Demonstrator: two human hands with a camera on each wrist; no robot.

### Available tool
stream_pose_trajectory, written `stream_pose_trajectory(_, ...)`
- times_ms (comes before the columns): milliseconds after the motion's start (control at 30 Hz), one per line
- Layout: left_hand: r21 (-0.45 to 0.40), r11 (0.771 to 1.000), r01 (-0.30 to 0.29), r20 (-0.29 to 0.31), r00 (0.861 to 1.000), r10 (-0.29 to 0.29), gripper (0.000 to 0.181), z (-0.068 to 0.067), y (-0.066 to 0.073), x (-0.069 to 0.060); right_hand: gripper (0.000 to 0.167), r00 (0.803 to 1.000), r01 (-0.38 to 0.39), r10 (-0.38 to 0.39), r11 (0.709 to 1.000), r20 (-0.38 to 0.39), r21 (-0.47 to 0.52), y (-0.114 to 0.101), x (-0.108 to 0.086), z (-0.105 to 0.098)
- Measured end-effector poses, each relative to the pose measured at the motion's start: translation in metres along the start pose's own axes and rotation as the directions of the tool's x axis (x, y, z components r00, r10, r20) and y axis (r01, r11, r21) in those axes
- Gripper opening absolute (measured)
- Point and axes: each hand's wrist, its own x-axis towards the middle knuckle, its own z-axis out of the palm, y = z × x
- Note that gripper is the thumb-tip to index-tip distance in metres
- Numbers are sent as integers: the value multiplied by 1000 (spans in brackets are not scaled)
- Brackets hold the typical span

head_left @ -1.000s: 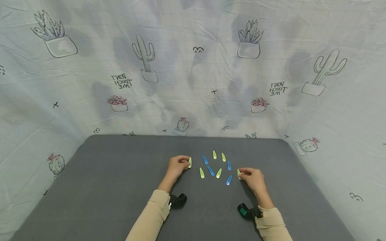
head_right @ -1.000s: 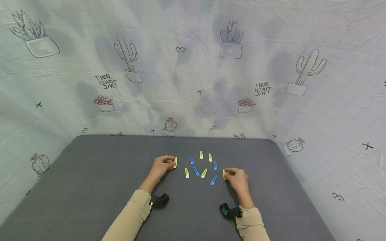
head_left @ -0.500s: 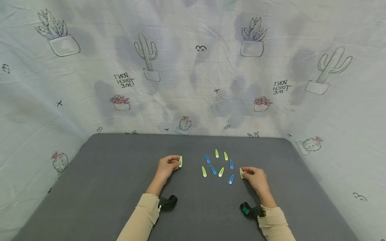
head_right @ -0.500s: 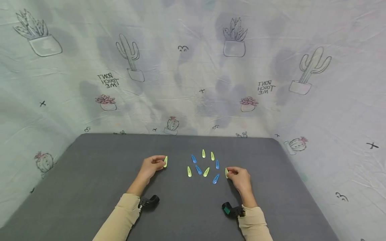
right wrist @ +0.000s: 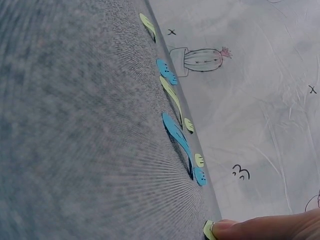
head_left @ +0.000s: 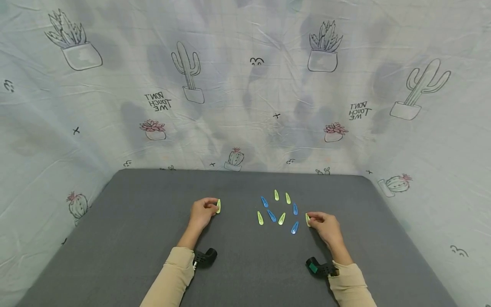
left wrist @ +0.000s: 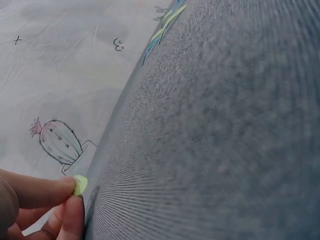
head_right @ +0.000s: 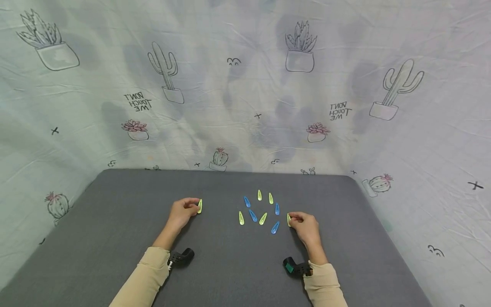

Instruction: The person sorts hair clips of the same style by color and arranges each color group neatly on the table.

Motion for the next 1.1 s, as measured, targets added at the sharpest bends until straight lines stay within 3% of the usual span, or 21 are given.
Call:
stream_pose_trajectory(167,126,992,-23,-13,1000,25,22,1,3,0,24,1000,-3,3,1000,1,14,0,0,0)
stream_pose_trajectory(433,282,955,-93,-54,992,112,18,4,5,-2,25,1000,-19,18,999,11,41,-1,1,3)
stream_pose_trajectory(733,248,955,-163,-35,984,177,18,5,-3,0,26,1000,-12,14,995,-15,94,2,3,0)
stream_pose_trajectory(1100,254,938,-234,11,971,239,18,4,-10,4,34,999,-46,47,984,-4,170,5,6,-1)
